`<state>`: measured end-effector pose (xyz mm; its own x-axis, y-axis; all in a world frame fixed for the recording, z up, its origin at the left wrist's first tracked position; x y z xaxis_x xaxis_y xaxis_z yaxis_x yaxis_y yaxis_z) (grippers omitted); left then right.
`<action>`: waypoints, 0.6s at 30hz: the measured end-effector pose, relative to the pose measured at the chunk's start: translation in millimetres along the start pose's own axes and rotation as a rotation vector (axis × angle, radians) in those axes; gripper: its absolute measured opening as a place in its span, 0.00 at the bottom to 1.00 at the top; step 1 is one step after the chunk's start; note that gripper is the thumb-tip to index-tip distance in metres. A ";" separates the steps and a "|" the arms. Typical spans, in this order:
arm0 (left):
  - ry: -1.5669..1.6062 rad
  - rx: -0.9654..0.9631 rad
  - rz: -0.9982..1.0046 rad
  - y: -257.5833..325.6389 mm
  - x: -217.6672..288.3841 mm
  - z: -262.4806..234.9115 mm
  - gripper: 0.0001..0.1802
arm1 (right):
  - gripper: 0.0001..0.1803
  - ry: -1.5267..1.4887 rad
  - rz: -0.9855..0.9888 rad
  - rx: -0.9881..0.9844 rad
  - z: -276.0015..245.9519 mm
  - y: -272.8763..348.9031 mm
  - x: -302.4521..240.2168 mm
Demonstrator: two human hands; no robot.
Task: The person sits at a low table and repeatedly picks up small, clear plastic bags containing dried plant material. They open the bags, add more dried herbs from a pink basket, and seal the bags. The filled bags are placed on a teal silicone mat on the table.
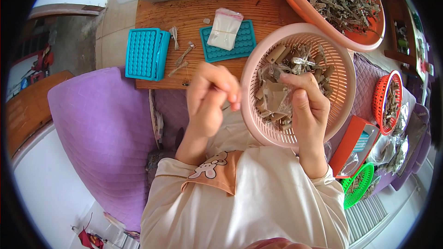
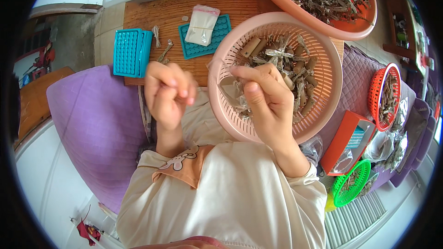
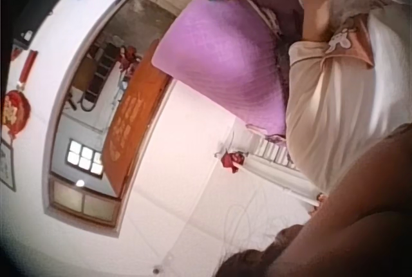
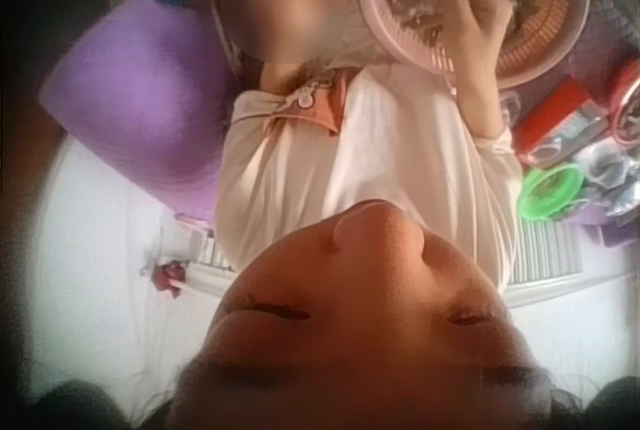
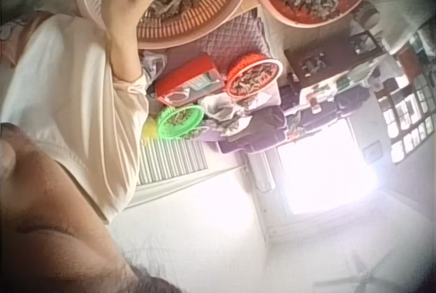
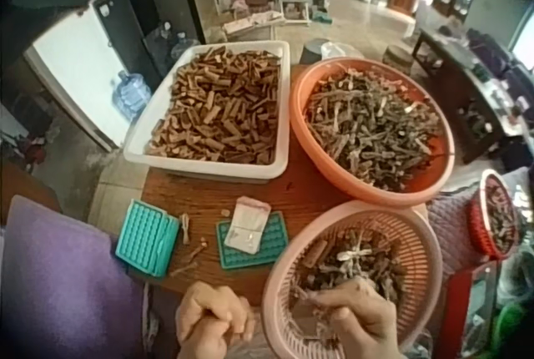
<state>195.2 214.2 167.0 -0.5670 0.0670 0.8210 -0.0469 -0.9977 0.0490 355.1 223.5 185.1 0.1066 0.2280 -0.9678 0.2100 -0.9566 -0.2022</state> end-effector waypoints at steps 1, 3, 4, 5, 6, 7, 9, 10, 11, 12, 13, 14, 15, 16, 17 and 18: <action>-0.105 -0.031 0.011 1.1 -5.7 4.5 0.06 | 0.10 -0.077 0.015 0.018 1.4 2.4 5.0; -0.347 -0.073 0.005 -0.9 -13.1 10.5 0.13 | 0.12 -0.206 0.019 0.026 6.5 4.7 9.5; -0.417 -0.083 0.021 -3.7 -12.9 14.1 0.12 | 0.13 -0.252 0.011 0.019 9.2 4.8 8.9; -0.487 -0.092 0.038 -7.1 -11.7 19.4 0.11 | 0.14 -0.299 0.002 0.012 11.1 5.0 7.8; -0.558 -0.101 0.055 -9.3 -8.9 25.1 0.11 | 0.14 -0.333 0.038 0.000 12.7 6.7 10.5; -0.680 -0.106 -0.002 -11.1 -8.1 27.6 0.07 | 0.15 -0.369 0.074 -0.012 14.3 9.1 13.1; -0.743 -0.077 0.012 -9.9 -6.3 28.8 0.04 | 0.16 -0.517 0.168 0.013 18.1 13.5 17.2; -0.775 -0.063 0.017 -8.8 -5.7 29.2 0.03 | 0.16 -0.628 0.227 0.050 22.2 14.7 16.8; -0.840 -0.023 0.105 -5.3 1.2 32.1 0.02 | 0.16 -0.739 0.286 0.088 25.5 16.5 18.5; -0.905 0.017 0.192 -0.8 6.8 36.3 0.03 | 0.16 -0.982 0.338 0.094 33.3 18.9 23.8; -0.966 0.055 0.281 3.3 11.5 40.1 0.03 | 0.15 -1.224 0.386 0.102 40.7 21.3 31.3; -1.013 0.055 0.375 6.5 14.6 45.7 0.02 | 0.15 -1.466 0.432 0.110 47.7 21.9 31.5; -1.058 0.054 0.470 9.6 16.8 50.7 0.01 | 0.12 -1.500 0.559 0.271 49.2 31.5 42.3; -1.106 0.059 0.565 13.7 19.0 54.6 0.01 | 0.11 -1.560 0.550 0.248 51.4 30.8 41.1; -1.166 0.004 0.636 17.5 15.8 58.8 0.02 | 0.12 -1.620 0.540 0.225 53.2 30.5 41.7; -1.225 -0.054 0.707 22.2 12.2 60.4 0.03 | 0.12 -1.680 0.529 0.202 54.5 29.9 40.4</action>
<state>236.9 192.2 212.4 0.5773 -0.5188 0.6305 -0.1044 -0.8127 -0.5732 312.7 194.1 131.9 -0.9275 -0.3737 0.0006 0.3605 -0.8943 0.2650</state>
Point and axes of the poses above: each hand's wrist, its own y-axis away from the middle knuckle, its own z-axis out of the palm, x = y × z, the point moved 10 cm from there along -y, towards the middle knuckle, and after that the axes turned 11 degrees about -z, right-handed, at the moved point
